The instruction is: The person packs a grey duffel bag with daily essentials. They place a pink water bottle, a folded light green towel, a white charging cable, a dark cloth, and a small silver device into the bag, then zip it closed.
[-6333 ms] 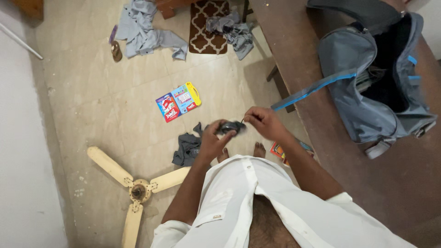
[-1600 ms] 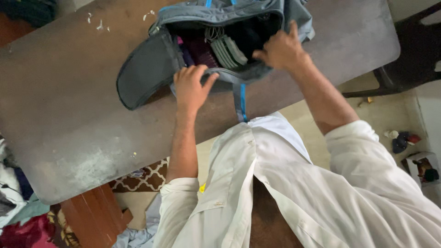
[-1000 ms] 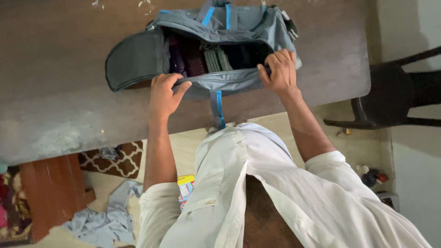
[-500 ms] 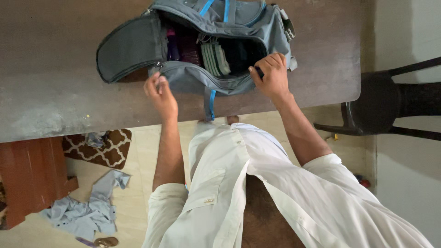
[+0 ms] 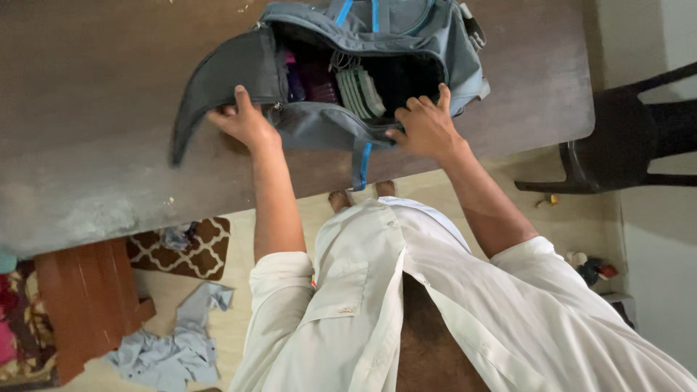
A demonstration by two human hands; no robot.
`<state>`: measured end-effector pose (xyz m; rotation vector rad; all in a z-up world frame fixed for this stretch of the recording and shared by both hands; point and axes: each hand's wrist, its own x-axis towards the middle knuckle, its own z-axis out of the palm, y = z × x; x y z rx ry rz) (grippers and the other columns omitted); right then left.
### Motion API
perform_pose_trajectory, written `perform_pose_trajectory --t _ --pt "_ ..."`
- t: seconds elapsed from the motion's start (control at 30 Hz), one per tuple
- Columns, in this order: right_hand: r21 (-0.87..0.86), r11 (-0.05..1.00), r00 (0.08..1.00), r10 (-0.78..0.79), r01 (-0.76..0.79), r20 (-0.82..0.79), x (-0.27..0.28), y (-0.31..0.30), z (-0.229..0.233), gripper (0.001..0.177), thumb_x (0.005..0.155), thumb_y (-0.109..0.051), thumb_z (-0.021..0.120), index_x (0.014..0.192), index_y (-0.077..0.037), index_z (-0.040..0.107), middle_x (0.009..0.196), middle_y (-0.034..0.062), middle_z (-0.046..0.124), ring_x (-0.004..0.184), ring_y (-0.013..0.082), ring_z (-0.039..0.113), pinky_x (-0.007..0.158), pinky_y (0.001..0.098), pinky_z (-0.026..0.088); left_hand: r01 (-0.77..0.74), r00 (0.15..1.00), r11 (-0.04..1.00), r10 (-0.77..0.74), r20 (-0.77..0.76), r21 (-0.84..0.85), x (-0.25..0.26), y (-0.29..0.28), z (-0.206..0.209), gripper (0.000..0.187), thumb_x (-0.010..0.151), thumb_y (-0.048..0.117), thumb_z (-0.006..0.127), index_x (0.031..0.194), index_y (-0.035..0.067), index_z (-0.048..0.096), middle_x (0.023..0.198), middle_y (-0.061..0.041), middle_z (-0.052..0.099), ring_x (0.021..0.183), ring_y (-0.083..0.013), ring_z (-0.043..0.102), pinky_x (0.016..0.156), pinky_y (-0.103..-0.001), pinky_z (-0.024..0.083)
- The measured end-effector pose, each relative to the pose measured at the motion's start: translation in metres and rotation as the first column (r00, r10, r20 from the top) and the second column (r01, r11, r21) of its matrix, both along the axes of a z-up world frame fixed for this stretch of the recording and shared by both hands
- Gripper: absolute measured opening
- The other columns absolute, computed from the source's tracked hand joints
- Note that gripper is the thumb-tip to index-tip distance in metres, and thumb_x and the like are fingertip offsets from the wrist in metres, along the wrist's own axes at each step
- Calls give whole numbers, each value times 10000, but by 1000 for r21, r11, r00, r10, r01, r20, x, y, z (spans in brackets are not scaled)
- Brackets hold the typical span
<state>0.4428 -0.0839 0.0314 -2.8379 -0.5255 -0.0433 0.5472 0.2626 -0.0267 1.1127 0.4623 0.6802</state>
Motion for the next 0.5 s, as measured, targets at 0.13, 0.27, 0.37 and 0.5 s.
perform_pose_trajectory --t 0.13,0.27,0.37,0.5 --pt "138 990 998 -19 12 55 -5 -4 -4 149 885 -206 770 995 -118 722 1029 79 609 1069 288 620 1116 680 255 89 986 789 -156 58 608 -27 -36 29 333 1020 85 685 1271 -9 487 1180 -154 649 1023 -213 673 865 -320 558" --pt "161 987 994 -39 22 103 -11 -1 -10 72 910 -159 769 961 -123 733 997 58 613 1038 264 619 1135 630 282 117 910 246 -416 -5 962 -39 -51 56 194 1018 41 668 1200 14 608 1234 -196 670 1132 -376 659 999 -425 532" --pt "195 980 979 -70 32 193 -13 1 -12 90 874 -159 780 947 -116 748 1013 42 635 1036 252 618 1156 589 295 240 782 64 -605 -154 969 -45 -51 68 252 996 4 615 1223 74 696 1254 -94 713 1150 -344 699 1030 -434 541" --pt "214 976 981 -72 32 181 -17 3 -9 65 875 -150 793 925 -119 766 974 46 637 1020 259 615 1160 565 307 398 791 47 -523 -317 916 -54 -42 69 198 1030 120 693 1226 87 698 1201 -93 717 1145 -315 658 988 -446 516"
